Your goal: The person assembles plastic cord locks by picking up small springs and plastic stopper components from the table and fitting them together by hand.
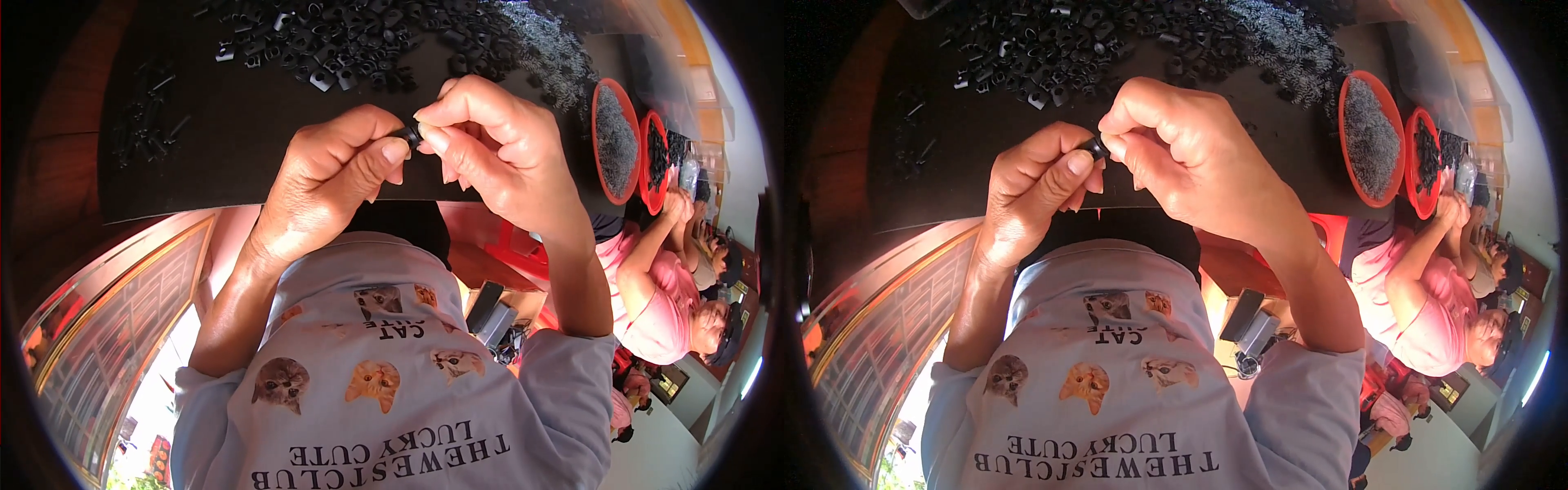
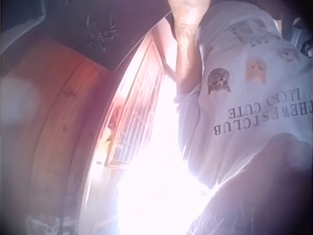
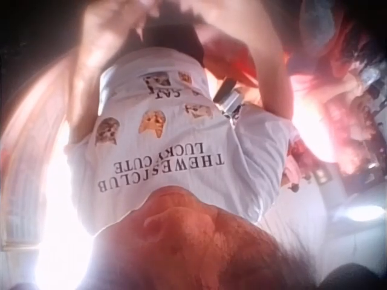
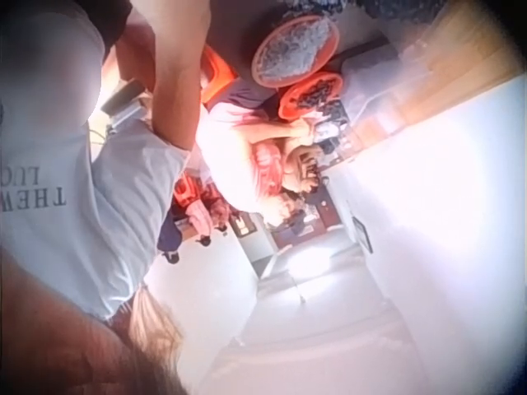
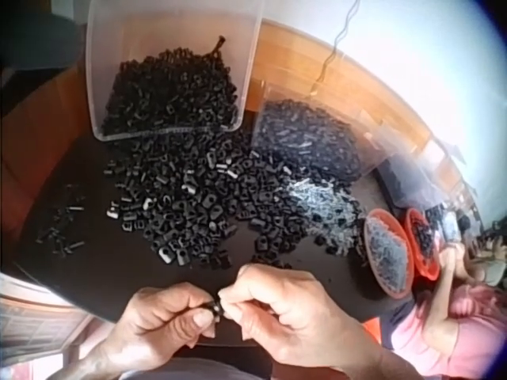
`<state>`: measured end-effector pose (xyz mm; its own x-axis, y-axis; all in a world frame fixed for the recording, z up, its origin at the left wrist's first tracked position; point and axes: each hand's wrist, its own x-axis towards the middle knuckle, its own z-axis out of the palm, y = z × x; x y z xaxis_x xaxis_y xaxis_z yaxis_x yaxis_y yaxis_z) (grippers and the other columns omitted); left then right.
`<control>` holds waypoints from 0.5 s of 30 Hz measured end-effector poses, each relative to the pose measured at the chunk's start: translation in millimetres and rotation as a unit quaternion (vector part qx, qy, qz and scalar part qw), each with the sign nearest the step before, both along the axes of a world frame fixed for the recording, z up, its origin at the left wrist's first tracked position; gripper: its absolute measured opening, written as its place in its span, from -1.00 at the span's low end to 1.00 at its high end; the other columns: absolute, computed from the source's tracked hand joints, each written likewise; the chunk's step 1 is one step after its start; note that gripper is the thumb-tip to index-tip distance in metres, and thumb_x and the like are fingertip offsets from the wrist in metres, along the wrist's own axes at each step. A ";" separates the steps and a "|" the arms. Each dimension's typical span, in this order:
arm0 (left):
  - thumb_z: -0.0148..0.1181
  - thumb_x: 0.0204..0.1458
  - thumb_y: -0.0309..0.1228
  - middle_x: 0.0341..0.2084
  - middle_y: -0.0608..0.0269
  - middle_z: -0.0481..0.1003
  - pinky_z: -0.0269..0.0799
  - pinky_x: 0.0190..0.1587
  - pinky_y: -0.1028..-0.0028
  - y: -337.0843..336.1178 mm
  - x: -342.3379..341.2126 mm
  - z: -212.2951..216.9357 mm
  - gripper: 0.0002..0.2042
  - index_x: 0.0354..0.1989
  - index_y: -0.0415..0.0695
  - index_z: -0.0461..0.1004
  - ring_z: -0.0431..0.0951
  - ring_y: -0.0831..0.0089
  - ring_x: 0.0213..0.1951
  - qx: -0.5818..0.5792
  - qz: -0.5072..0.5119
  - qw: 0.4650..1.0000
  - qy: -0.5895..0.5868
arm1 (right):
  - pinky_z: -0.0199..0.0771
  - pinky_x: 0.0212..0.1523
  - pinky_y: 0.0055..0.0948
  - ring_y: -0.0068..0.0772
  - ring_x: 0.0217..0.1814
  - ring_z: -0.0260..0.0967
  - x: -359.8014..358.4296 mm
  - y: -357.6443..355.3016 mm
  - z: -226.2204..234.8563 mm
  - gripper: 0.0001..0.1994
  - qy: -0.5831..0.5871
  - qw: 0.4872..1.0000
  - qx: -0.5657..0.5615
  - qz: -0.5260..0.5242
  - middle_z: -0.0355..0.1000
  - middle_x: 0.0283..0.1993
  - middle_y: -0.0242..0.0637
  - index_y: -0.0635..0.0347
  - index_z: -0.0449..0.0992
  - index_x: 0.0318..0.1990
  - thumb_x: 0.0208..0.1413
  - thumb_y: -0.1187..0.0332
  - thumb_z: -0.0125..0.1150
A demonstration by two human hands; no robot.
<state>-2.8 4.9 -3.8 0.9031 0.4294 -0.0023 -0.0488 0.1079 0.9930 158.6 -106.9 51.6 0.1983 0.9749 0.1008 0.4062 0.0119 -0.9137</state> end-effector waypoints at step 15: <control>0.10 0.25 -0.30 -0.56 0.39 0.44 0.16 -0.53 0.70 -2.3 6.6 0.9 -0.77 -0.24 -0.26 0.51 0.26 0.74 -0.58 -0.012 0.010 1.000 -0.011 | 0.37 -0.50 -0.66 -0.69 -0.49 0.33 12.6 -3.4 -12.4 -0.86 -0.014 0.999 -0.023 0.046 0.37 -0.36 -0.34 0.30 0.43 -0.15 0.17 0.67 0.04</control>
